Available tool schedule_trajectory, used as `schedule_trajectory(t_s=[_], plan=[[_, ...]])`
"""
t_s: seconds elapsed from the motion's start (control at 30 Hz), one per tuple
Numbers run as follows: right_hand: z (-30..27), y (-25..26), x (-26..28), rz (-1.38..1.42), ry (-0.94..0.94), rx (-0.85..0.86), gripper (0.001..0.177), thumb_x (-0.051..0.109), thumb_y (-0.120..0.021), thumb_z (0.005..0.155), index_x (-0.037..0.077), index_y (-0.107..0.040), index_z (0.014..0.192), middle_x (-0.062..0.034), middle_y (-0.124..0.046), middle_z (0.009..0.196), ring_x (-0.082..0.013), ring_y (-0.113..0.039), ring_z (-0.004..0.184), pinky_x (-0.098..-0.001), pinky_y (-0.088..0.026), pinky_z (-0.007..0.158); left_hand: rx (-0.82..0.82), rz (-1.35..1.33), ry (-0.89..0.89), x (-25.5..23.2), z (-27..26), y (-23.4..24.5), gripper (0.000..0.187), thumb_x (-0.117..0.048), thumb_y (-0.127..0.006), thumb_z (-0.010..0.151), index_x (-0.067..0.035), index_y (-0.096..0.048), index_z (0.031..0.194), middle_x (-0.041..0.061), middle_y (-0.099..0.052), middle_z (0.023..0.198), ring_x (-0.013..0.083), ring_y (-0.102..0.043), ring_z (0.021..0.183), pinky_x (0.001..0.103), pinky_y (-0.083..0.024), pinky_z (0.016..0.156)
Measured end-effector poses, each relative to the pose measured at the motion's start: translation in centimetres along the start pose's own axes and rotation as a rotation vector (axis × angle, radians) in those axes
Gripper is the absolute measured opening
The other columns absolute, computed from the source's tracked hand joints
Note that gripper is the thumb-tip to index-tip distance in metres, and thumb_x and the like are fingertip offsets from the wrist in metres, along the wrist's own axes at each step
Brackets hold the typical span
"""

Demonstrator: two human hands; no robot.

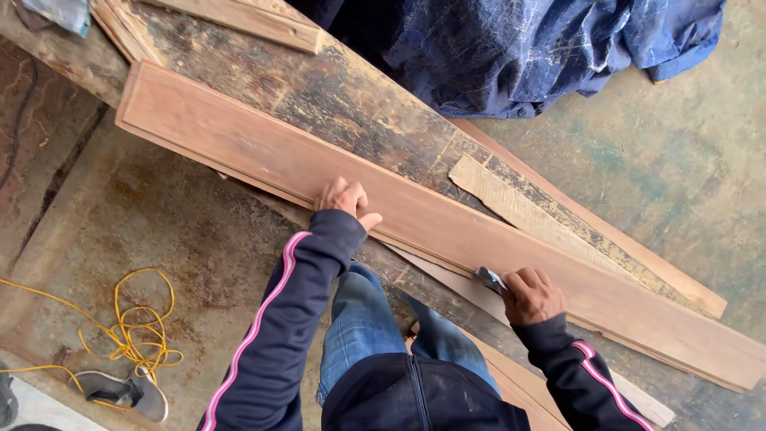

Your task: Manually sanding wooden planks using sandpaper on a workbench.

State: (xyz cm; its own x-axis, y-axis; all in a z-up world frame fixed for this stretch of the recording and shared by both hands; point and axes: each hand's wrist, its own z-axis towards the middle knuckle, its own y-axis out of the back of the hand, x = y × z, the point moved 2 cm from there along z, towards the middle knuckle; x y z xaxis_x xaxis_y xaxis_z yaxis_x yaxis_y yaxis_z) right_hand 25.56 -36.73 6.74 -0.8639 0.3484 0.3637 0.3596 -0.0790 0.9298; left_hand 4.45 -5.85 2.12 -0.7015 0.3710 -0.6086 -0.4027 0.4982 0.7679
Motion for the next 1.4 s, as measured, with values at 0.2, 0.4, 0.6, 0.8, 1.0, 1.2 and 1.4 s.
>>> schedule_trajectory(t_s=[0.2,0.4,0.6,0.8,1.0,1.2,1.4], plan=[[3.6,-3.9,2.5,0.108,0.188,-0.08,0.015,0.006,-0.07,0.07,0.014,-0.061,0.078,-0.0041,-0.06,0.081,-0.0256,-0.061,0.077,-0.0393,-0.05,0.058,0.094,0.115,-0.051,-0.5,0.8,-1.3,0.044,-0.03,-0.096,0.06,-0.011,-0.059,0.074,0.011,-0.055,0.091,0.0361,-0.053,0.095,0.053,-0.044,0.086],[6.7,-4.6,7.2,0.185,0.401,-0.1,0.014,0.012,-0.066,0.081,0.01,-0.06,0.094,-0.008,-0.057,0.091,-0.0266,-0.059,0.088,-0.0385,-0.052,0.071,0.153,0.13,0.047,-0.1,0.6,-1.9,0.047,-0.029,-0.097,0.057,-0.011,-0.058,0.075,0.011,-0.056,0.094,0.0349,-0.055,0.097,0.049,-0.046,0.09],[0.7,-1.6,0.1,0.031,0.258,-0.032,0.009,0.014,-0.069,0.082,0.011,-0.06,0.083,-0.0061,-0.054,0.075,-0.0253,-0.059,0.071,-0.0384,-0.049,0.055,0.144,0.077,0.073,-0.3,1.0,-1.7,0.046,-0.028,-0.097,0.057,-0.011,-0.059,0.075,0.009,-0.057,0.094,0.0328,-0.055,0.098,0.048,-0.045,0.094],[6.5,-5.1,7.1,0.162,0.251,-0.079,0.01,0.011,-0.068,0.078,0.011,-0.059,0.083,-0.0074,-0.057,0.083,-0.0277,-0.059,0.079,-0.0407,-0.05,0.063,0.226,0.119,0.075,-0.2,1.3,-1.6,0.046,-0.03,-0.098,0.057,-0.011,-0.06,0.073,0.009,-0.057,0.091,0.032,-0.055,0.098,0.049,-0.044,0.094],[4.9,-2.8,4.2,0.251,0.252,-0.066,0.014,0.014,-0.068,0.081,0.009,-0.058,0.09,-0.0083,-0.057,0.089,-0.0292,-0.059,0.086,-0.0419,-0.049,0.068,0.213,0.112,-0.046,0.4,1.4,-1.9,0.042,-0.028,-0.096,0.059,-0.011,-0.061,0.073,0.009,-0.058,0.087,0.0331,-0.057,0.092,0.047,-0.048,0.084],[-4.0,0.0,-6.6,0.08,0.171,-0.055,0.011,0.012,-0.068,0.077,0.011,-0.065,0.088,-0.0056,-0.059,0.078,-0.0258,-0.061,0.071,-0.0391,-0.051,0.059,0.194,0.122,0.044,0.6,1.6,-1.6,0.042,-0.029,-0.097,0.057,-0.011,-0.063,0.073,0.01,-0.059,0.085,0.0319,-0.058,0.092,0.046,-0.049,0.085],[2.3,-2.9,1.4,0.198,0.198,-0.046,0.017,0.013,-0.066,0.075,0.012,-0.062,0.091,-0.0071,-0.061,0.09,-0.0287,-0.061,0.085,-0.0413,-0.05,0.071,0.188,0.163,0.015,0.3,1.4,-1.2,0.042,-0.03,-0.097,0.057,-0.011,-0.063,0.073,0.009,-0.058,0.084,0.0304,-0.06,0.089,0.044,-0.049,0.083]])
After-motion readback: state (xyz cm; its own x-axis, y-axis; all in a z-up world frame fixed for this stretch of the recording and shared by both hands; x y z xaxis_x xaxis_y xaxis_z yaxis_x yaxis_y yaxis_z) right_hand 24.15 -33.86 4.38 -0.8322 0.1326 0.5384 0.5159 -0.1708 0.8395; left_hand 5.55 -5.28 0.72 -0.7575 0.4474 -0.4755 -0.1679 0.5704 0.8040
